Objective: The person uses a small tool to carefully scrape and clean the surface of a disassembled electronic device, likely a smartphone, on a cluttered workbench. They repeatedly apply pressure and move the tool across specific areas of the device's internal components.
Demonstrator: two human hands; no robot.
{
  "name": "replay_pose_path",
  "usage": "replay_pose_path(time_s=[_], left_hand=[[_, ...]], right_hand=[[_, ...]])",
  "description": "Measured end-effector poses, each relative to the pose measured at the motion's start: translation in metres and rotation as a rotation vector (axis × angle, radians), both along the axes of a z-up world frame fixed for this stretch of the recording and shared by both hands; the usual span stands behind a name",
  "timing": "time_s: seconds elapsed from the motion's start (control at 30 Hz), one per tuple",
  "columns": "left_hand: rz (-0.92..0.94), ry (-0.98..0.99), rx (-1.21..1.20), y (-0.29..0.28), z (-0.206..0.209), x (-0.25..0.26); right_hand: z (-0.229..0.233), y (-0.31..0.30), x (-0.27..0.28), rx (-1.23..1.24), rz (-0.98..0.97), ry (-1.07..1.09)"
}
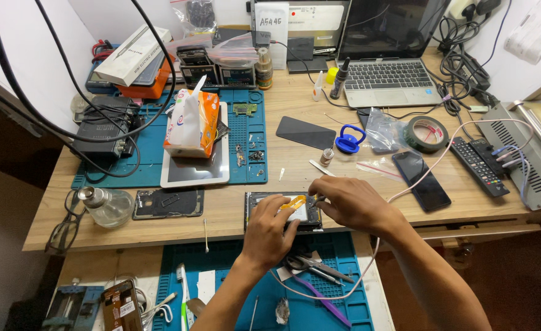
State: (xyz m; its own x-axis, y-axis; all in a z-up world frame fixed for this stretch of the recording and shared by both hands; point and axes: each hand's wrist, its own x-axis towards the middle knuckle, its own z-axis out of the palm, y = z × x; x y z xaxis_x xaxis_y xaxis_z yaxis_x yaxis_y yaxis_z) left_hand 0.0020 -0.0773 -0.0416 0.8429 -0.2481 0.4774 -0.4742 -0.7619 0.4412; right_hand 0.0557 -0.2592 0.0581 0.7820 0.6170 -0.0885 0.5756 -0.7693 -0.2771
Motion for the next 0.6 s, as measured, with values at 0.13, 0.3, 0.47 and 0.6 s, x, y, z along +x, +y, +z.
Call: replay_pose_path(time_s=[0.13,0.3,0.47,0.6], left_hand=[[-0.024,-0.041,-0.012,-0.006,-0.004,0.009],[-0.053,-0.062,-0.034,-0.016,-0.008,0.019],[-0.031,-0.028,0.020,-0.019,-0.012,0.022],[-0.027,0.000,0.021,-0.019,-0.011,0.021]], right_hand=[[0.006,-0.005,-0.003,0.018,0.002,-0.021],[0.007,-0.010,-0.004,0.126,0.008,-0.037],[-0.002,-0.012,0.000,0.075,-0.034,-0.107],[-0.005,-0.011,0.002,0.084,-0.052,-0.097]])
